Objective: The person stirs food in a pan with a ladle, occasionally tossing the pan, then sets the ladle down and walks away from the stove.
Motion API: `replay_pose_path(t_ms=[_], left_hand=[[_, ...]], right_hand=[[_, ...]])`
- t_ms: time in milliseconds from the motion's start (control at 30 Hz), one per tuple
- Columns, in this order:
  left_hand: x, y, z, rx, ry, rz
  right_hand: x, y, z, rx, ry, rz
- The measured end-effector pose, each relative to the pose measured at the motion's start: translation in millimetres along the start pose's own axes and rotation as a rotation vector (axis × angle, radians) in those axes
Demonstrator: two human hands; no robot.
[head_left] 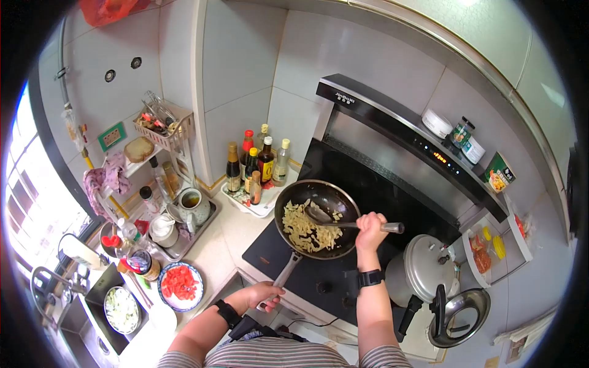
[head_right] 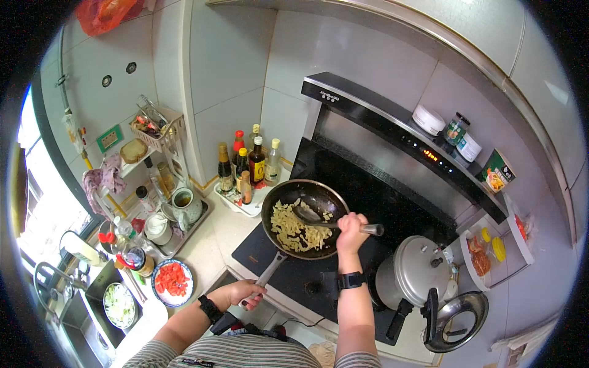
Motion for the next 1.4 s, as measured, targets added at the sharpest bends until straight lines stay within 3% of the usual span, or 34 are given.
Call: replay_pose_path(t_ms=[333, 667, 833, 867, 967, 1167, 1300, 1400], left_hand=[[-2.7, 6.0, -5.6, -0.007, 0.043, 0.044], [-1.8, 6.6, -6.7, 0.028, 0.045, 0.062], [-1.2, 5.2, -6.1, 0.028, 0.021, 0.045], [-0.5, 5.3, -6.0, 0.028, 0.035, 0.060], [-1.4, 1.6, -4.1, 0.031, 0.047, 0.052], [-0.2, 1.4, -1.3, 0.012, 0.031, 0.057], [0.8, 2.9, -1.5, 0.021, 0.037, 0.050], [-2.1, 3.3, -2.9, 0.027, 0.035, 0.024]], right_hand=[[-29.6, 10.7, -22.7, 0.342, 0.303, -0.172], [-32.6, 7.4, -33.2, 0.504, 0.525, -0.127], [-27.9, -2.2, -10.4, 0.280, 0.274, -0.167], [-23.9, -6.2, -2.7, 0.163, 0.050, -0.150], [12.5, -7.1, 16.0, -0.025, -0.035, 0.006], [56.7, 45.1, -1.7, 0.331, 0.248, -0.003], [48.4, 55.0, 10.7, 0.470, 0.529, -0.071], [46.2, 61.1, -13.2, 0.652, 0.699, 0.021]])
Point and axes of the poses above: each hand's wrist, its own y-axis away from the middle knuckle, its own z-axis out of the back of the hand, x = y × z, the point moved 9 cm from there along -y, towards the middle knuckle, and after that the axes turned 8 degrees about -y, right-handed, at the moved point
